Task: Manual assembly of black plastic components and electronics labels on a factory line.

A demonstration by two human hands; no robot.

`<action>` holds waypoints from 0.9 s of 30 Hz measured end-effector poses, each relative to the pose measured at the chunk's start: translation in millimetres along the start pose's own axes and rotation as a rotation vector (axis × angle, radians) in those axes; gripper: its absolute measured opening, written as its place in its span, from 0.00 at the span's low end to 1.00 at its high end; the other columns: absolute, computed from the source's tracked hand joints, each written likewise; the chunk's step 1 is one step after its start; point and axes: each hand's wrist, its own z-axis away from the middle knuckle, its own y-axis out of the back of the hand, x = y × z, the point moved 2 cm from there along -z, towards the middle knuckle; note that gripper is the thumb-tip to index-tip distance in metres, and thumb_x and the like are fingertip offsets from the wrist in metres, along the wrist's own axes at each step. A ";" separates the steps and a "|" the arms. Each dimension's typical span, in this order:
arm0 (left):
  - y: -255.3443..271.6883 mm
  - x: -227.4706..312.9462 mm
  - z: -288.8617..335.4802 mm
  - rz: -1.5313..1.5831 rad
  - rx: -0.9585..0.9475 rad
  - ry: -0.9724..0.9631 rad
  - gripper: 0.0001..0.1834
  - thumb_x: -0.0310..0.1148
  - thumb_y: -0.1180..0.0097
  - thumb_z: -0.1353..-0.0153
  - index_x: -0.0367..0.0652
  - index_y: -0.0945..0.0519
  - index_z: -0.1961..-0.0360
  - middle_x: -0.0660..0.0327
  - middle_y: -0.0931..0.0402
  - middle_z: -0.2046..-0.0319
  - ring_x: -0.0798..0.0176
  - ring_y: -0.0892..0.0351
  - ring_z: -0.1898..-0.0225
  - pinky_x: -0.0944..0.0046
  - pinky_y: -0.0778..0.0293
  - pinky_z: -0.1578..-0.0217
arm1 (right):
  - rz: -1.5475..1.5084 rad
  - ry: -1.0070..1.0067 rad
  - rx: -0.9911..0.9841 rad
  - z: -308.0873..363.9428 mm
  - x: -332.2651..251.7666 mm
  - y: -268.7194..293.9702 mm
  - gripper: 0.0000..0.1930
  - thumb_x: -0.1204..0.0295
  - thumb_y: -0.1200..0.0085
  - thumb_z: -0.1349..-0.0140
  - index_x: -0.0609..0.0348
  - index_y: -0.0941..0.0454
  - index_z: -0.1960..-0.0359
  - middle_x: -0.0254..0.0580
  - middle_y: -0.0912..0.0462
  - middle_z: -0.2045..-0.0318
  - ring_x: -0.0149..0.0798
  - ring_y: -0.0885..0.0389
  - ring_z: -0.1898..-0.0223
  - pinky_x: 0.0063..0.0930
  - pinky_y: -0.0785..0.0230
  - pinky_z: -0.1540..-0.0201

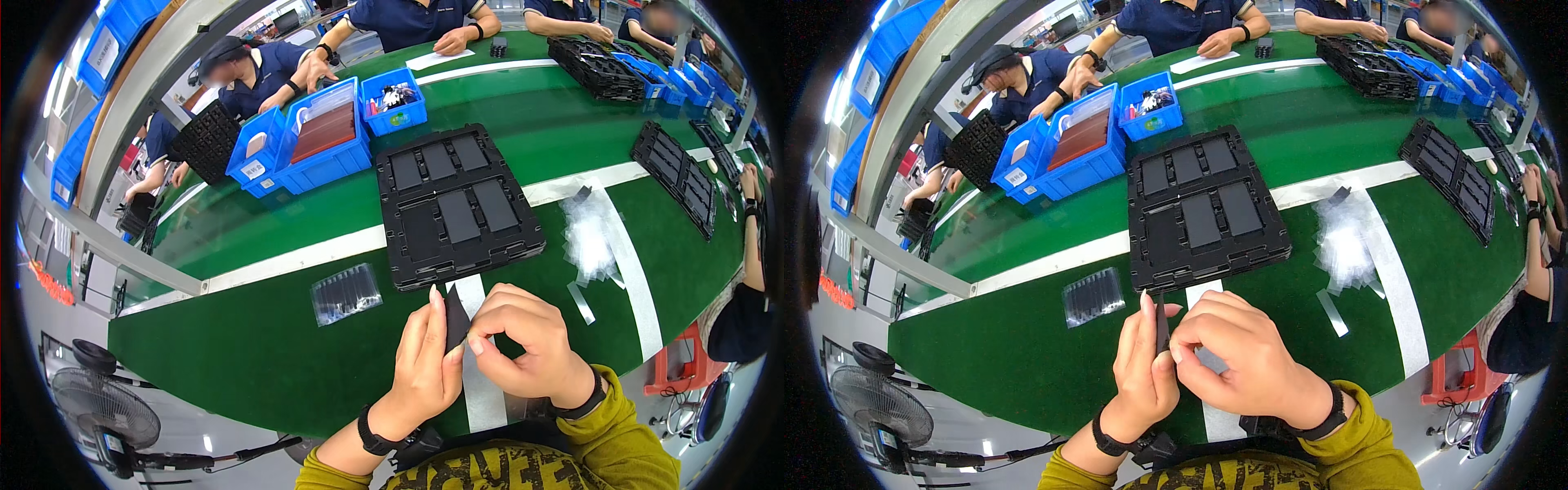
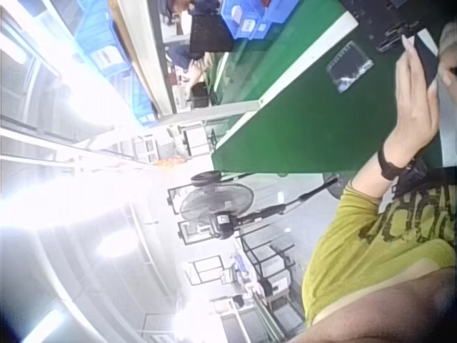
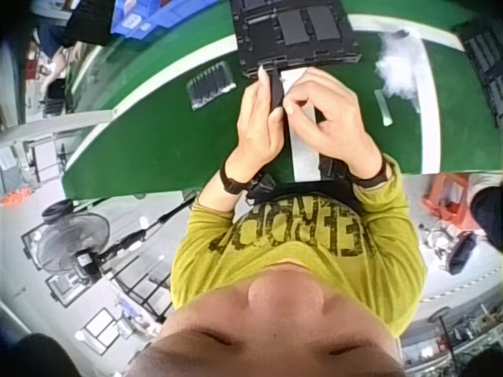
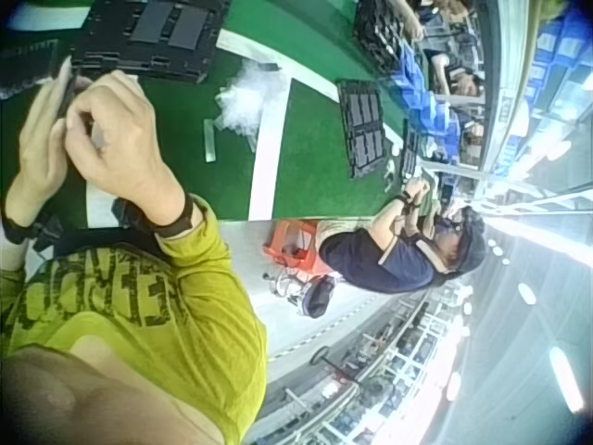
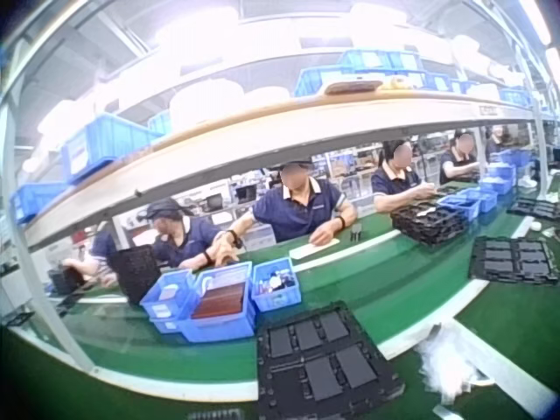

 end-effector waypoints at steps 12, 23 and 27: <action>0.2 1.7 -0.5 0.063 0.024 -0.027 0.26 0.31 0.63 0.39 0.24 0.44 0.42 0.41 0.30 0.59 0.52 0.28 0.64 0.60 0.30 0.63 | -0.105 -0.084 -0.077 -1.7 -5.0 0.8 0.04 0.82 0.49 0.53 0.61 0.30 0.76 0.41 0.29 0.80 0.43 0.30 0.77 0.33 0.33 0.62; 0.6 1.6 -0.7 0.074 0.028 -0.069 0.26 0.30 0.62 0.38 0.25 0.46 0.42 0.39 0.32 0.57 0.49 0.27 0.61 0.58 0.30 0.59 | -0.075 -0.104 -0.183 0.8 -7.9 -1.2 0.04 0.80 0.52 0.48 0.61 0.33 0.71 0.44 0.30 0.73 0.50 0.29 0.64 0.37 0.40 0.59; -1.2 -1.5 -0.4 0.063 0.038 -0.070 0.27 0.30 0.62 0.39 0.25 0.46 0.42 0.38 0.32 0.57 0.49 0.28 0.61 0.57 0.30 0.59 | -0.049 -0.097 -0.180 1.1 -7.8 -2.4 0.04 0.80 0.53 0.47 0.62 0.34 0.71 0.45 0.31 0.72 0.49 0.29 0.64 0.38 0.40 0.58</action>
